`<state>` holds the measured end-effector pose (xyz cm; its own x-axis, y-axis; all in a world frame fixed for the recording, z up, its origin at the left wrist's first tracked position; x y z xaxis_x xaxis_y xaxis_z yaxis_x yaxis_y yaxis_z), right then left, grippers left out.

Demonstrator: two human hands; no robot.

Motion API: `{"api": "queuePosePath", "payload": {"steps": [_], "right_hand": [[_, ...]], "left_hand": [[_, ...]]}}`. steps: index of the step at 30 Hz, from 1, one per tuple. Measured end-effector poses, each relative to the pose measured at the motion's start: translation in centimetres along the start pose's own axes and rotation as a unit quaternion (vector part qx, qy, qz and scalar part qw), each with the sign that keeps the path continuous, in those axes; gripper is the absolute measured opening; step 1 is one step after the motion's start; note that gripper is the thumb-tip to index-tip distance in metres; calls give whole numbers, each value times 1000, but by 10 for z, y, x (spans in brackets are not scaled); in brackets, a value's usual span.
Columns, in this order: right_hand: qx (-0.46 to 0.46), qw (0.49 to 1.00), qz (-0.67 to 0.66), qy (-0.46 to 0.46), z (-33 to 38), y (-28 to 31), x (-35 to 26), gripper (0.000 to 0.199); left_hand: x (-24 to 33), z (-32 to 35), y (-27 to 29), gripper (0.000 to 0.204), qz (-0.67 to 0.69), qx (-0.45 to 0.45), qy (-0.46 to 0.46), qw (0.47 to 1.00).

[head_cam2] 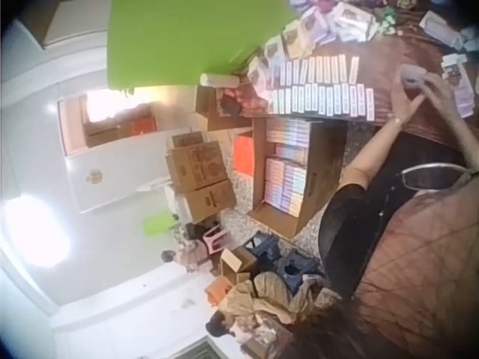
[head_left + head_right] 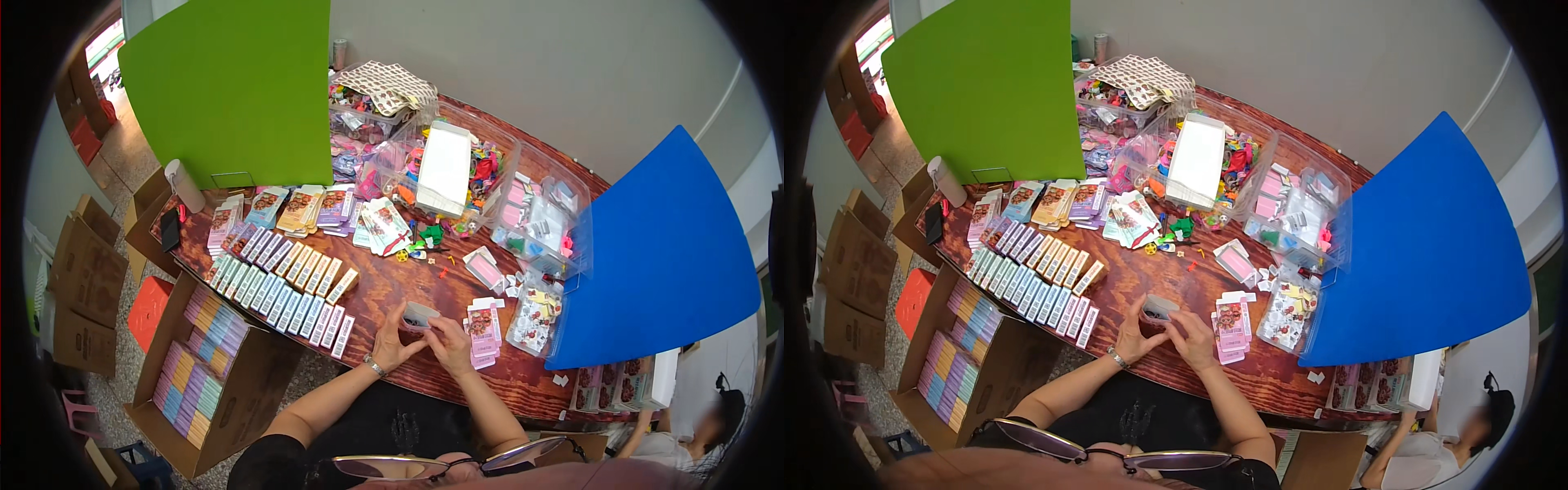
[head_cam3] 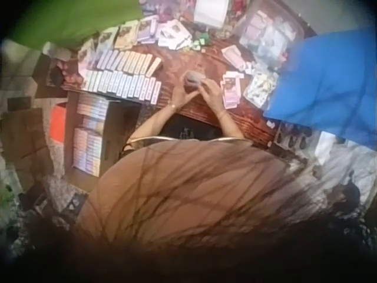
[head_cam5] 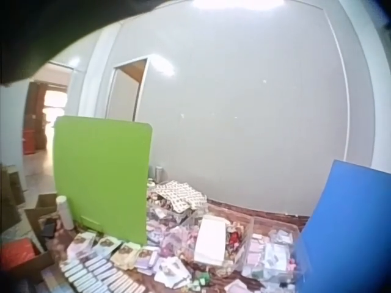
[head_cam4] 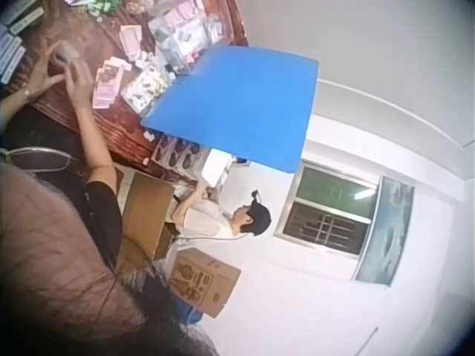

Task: Organizing and stacking small colorful packages into neat rows on a workbench.

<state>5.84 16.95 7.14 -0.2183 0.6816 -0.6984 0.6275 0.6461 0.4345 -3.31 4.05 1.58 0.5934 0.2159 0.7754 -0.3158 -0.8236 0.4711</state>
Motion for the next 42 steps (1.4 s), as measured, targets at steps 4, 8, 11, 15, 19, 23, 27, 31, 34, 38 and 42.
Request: {"api": "queuePosePath", "payload": {"steps": [4, 8, 11, 15, 19, 23, 27, 31, 34, 38, 42], "right_hand": [[-32, 998, -30, -43, 11, 1, 18, 28], [-100, 993, -40, -42, 11, 1, 17, 24], [-180, 981, -70, -35, 0, 0, 14, 22], [-181, 982, -59, -5, -20, 2, 2, 17], [-189, 979, -42, -60, -25, -5, 8, 15], [-193, 978, -11, 76, -29, -4, -15, 14], [-209, 975, -59, 38, -34, -3, -19, 13], [-245, 958, -74, -130, -34, -8, -6, 15], [-229, 966, -56, -109, -34, -9, -8, 15], [-189, 981, 32, 25, -32, -11, -24, 16], [-168, 984, 49, 38, -29, -14, -28, 19]], "left_hand": [[-5, 5, 8, 70, 37, -10, -60, 997], [-12, 5, 10, 39, 107, -32, -65, 992], [-2, -3, 24, 34, 99, -71, -68, 990], [4, -6, 30, 30, 77, -79, -98, 989], [5, -3, 28, 28, 80, -78, -99, 989], [0, 0, 26, 29, 108, -59, -62, 991], [-6, 3, 23, 32, 116, -50, -40, 991], [-8, 5, 22, 32, 102, -55, -37, 993], [-17, 7, 14, 35, 162, -75, 30, 983], [-25, 8, 10, 41, 148, -58, 36, 987], [-19, 7, 14, 42, 135, -70, 32, 988]]}}
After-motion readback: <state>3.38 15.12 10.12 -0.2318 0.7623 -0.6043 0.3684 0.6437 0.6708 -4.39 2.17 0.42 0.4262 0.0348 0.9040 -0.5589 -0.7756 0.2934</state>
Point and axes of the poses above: each hand's wrist, its own z-axis away from the middle knuckle, its own y-axis out of the back of the hand, x = y × z, the point moved 7 cm from there along -z, towards the middle knuckle, and after that the axes turned 6 degrees about -z, right-handed, at the moved point
